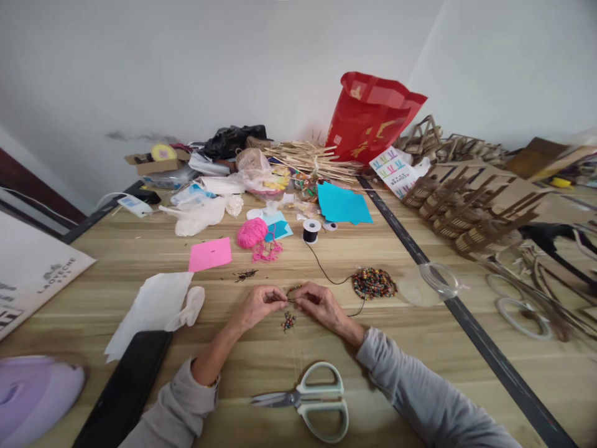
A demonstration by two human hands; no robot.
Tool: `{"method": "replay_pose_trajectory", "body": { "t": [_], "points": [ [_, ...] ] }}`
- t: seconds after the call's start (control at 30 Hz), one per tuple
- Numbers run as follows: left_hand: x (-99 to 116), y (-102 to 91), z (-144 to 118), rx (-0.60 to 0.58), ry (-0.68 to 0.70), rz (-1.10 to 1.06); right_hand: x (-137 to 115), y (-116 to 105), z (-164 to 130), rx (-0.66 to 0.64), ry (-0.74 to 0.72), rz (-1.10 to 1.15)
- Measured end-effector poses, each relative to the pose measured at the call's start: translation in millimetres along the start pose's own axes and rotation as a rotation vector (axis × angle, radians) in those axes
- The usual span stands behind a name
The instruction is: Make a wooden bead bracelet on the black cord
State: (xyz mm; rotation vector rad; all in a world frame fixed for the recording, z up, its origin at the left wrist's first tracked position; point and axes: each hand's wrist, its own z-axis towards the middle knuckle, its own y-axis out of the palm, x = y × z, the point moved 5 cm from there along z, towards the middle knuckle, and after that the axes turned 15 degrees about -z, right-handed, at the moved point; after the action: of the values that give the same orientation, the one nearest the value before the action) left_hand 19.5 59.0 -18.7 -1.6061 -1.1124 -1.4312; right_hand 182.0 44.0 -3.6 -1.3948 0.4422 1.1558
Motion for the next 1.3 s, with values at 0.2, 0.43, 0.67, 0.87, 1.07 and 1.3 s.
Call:
{"method": "replay_pose_trajectory", "body": {
  "t": [0.2, 0.43, 0.67, 0.87, 1.07, 1.3],
  "points": [
    [0.0, -0.2, 0.0, -0.016, 0.009, 0.003, -6.4, -0.1, -0.9, -0.027, -0.108, -0.082],
    [1.6, -0.1, -1.2, -0.016, 0.026, 0.033, -5.5, 1.7, -1.0, -0.038, -0.133, -0.125],
    [2.1, -0.1, -0.9, -0.015, 0.026, 0.026, -5.9, 2.2, -1.0, -0.047, -0.129, -0.143],
    [0.1, -0.1, -0.4, -0.021, 0.027, 0.007, -7.3, 1.9, -0.5, -0.048, -0.124, -0.124],
    [-0.1, 0.1, -1.0, -0.021, 0.022, 0.005, -7.7, 1.9, -0.4, -0.05, -0.115, -0.126],
    [2.3, 0.4, -1.8, -0.015, 0.027, 0.012, -7.9, 1.5, -0.6, -0.048, -0.112, -0.134]
  ]
}}
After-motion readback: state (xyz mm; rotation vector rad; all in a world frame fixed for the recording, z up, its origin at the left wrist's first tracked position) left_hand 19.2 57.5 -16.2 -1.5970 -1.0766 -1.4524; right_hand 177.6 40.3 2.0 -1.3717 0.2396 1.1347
